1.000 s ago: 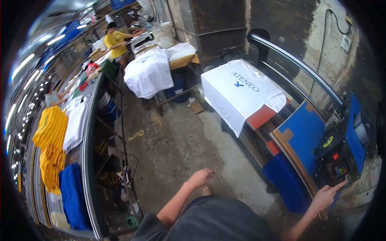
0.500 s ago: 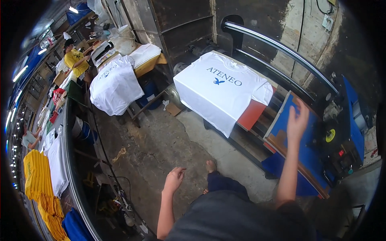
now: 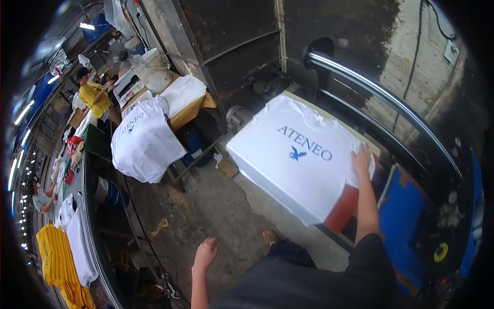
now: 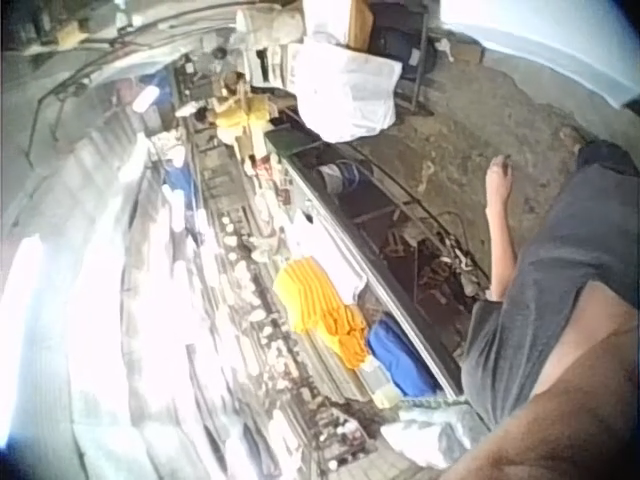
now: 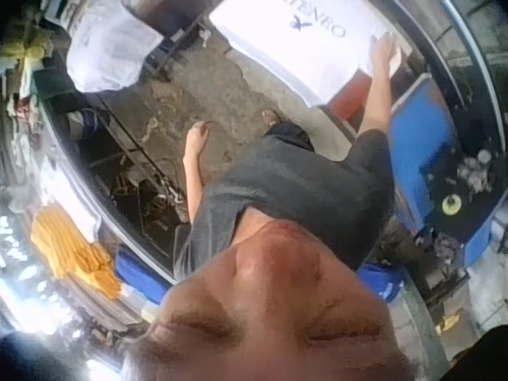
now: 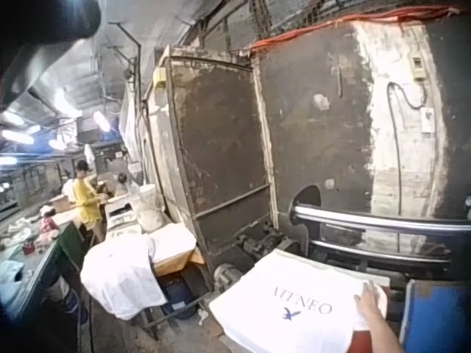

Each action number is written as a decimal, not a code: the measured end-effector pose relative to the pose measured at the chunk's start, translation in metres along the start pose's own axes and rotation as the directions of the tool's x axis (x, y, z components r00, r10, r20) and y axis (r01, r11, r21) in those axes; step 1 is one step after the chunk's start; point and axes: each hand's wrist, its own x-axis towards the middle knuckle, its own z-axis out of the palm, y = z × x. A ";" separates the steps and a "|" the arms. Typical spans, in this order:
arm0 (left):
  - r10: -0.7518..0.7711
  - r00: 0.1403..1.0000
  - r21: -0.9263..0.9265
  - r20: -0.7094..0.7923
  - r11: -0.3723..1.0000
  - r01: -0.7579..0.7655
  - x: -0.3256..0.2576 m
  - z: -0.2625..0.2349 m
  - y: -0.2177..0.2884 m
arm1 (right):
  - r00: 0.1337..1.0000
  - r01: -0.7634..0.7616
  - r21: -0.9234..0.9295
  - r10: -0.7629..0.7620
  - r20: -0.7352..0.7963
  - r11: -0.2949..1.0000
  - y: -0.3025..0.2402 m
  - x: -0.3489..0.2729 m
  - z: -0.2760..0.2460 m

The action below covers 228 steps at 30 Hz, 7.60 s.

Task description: Folding blue and white printed t-shirts and operating a heat press machine.

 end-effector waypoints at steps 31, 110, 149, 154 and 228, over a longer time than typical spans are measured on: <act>-0.171 0.790 -0.128 -0.588 0.985 0.117 0.128 -0.059 -0.045 | 0.411 -0.036 0.997 -0.910 -0.046 -0.067 -0.403 -0.074 -0.219; -0.734 -0.302 -0.440 -0.608 -0.005 0.898 -0.324 -0.546 -0.788 | -0.417 0.387 0.640 -0.745 -0.520 -0.663 -1.498 -0.974 0.063; 0.067 0.869 -0.264 -0.490 0.939 -0.221 0.570 -0.579 -0.572 | 0.778 0.015 0.278 -0.186 0.600 0.960 -0.798 -0.394 0.134; 0.038 0.849 -0.224 -0.526 0.957 -0.181 0.688 -0.579 -0.626 | 0.701 -0.100 0.075 0.017 0.713 0.992 -0.805 -0.412 0.146; 0.832 -0.151 0.268 -0.533 -0.002 -0.963 0.497 -0.533 -0.155 | 0.475 -0.094 -0.521 -0.422 -0.773 0.848 -0.679 -0.375 -0.270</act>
